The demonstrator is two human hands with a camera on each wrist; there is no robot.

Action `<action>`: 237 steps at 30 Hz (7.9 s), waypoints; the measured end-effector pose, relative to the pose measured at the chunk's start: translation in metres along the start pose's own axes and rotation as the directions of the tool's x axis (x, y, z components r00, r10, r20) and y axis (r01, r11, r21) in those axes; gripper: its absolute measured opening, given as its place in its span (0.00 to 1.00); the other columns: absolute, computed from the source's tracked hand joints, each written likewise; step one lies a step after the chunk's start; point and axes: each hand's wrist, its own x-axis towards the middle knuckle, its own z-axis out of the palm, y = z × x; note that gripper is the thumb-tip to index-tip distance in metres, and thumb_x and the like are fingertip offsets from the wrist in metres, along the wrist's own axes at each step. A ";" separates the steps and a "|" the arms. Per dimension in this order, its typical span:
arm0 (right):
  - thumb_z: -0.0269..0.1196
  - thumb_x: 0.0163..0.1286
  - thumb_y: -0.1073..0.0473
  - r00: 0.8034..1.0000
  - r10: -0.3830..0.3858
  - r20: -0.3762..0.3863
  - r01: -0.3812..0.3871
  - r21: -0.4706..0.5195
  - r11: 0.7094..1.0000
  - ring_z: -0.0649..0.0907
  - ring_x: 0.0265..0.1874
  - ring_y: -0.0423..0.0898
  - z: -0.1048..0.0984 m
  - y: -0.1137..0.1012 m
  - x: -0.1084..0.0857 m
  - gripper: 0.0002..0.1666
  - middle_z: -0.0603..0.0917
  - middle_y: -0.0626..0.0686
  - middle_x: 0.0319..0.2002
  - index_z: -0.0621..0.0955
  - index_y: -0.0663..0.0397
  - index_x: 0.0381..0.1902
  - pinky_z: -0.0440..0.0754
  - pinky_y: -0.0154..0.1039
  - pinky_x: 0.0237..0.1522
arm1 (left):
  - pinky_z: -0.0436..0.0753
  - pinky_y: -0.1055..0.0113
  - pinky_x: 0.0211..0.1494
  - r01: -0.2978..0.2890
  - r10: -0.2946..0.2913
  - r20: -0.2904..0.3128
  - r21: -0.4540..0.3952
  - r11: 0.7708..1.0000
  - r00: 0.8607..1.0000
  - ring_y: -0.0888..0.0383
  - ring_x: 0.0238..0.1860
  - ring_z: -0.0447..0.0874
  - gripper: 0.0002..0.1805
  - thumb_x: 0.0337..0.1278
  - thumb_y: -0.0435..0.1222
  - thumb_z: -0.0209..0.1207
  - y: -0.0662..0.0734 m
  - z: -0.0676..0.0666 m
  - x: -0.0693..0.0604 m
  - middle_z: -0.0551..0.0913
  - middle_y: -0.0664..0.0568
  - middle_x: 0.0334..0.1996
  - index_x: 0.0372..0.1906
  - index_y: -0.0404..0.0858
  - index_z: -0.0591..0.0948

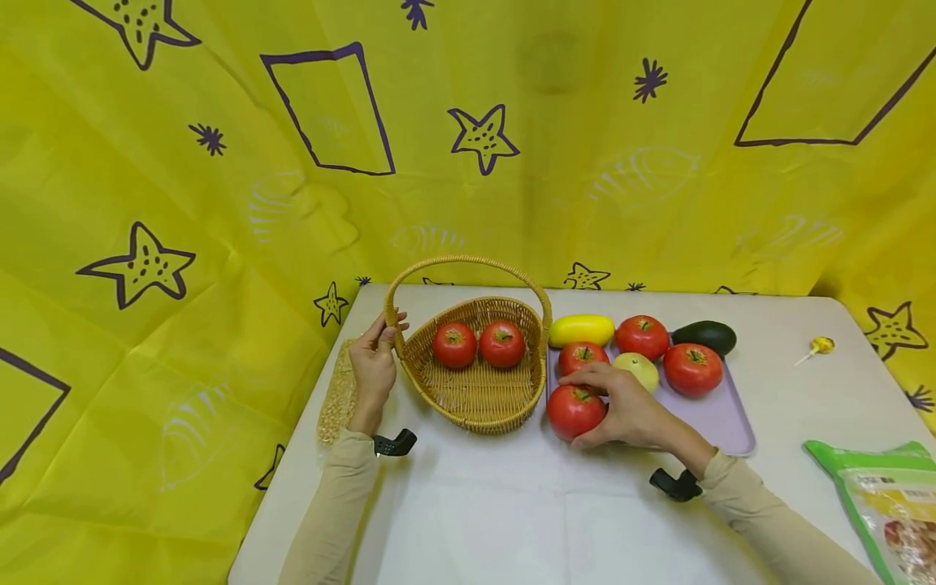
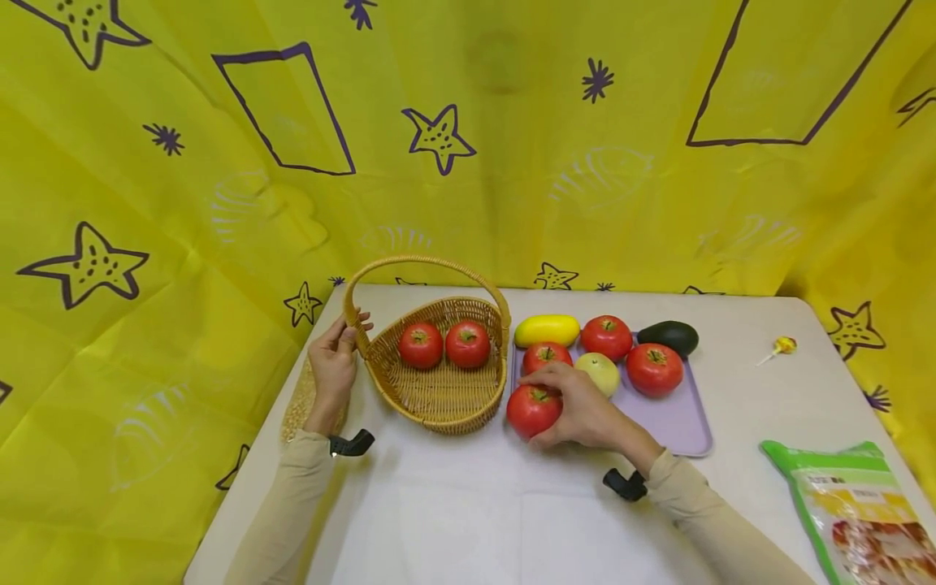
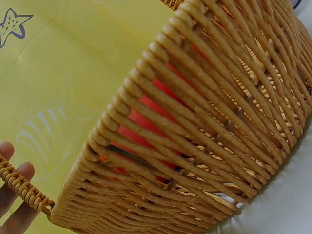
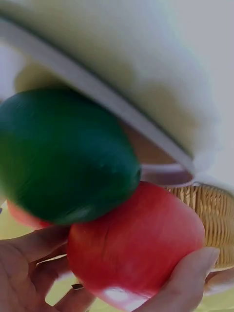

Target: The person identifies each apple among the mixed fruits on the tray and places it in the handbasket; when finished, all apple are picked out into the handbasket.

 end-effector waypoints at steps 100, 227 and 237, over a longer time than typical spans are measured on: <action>0.91 0.34 0.58 0.971 -0.048 0.235 -0.024 0.291 0.956 0.85 0.57 0.50 0.043 -0.063 0.171 0.52 0.88 0.47 0.62 0.87 0.40 0.63 0.87 0.46 0.60 | 0.89 0.70 0.58 -0.014 0.014 0.001 -0.016 1.000 1.000 0.54 0.49 0.93 0.18 0.78 0.27 0.55 -0.004 0.000 0.002 0.87 0.28 0.54 0.65 0.28 0.83; 0.84 0.55 0.57 0.986 0.039 0.161 -0.080 0.256 0.963 0.77 0.71 0.67 -0.068 0.043 0.047 0.52 0.76 0.65 0.73 0.74 0.57 0.76 0.77 0.66 0.68 | 0.89 0.73 0.56 -0.006 0.006 -0.009 -0.006 1.000 1.000 0.56 0.47 0.93 0.17 0.77 0.26 0.55 -0.003 0.000 0.001 0.87 0.26 0.52 0.63 0.26 0.84; 0.86 0.53 0.50 0.974 0.081 0.213 -0.108 0.118 0.987 0.84 0.63 0.64 -0.063 0.051 0.053 0.52 0.82 0.64 0.68 0.77 0.60 0.73 0.81 0.67 0.66 | 0.89 0.72 0.56 -0.016 0.016 -0.003 -0.010 1.000 1.000 0.54 0.47 0.94 0.17 0.76 0.25 0.56 -0.004 -0.001 0.002 0.87 0.26 0.52 0.62 0.25 0.84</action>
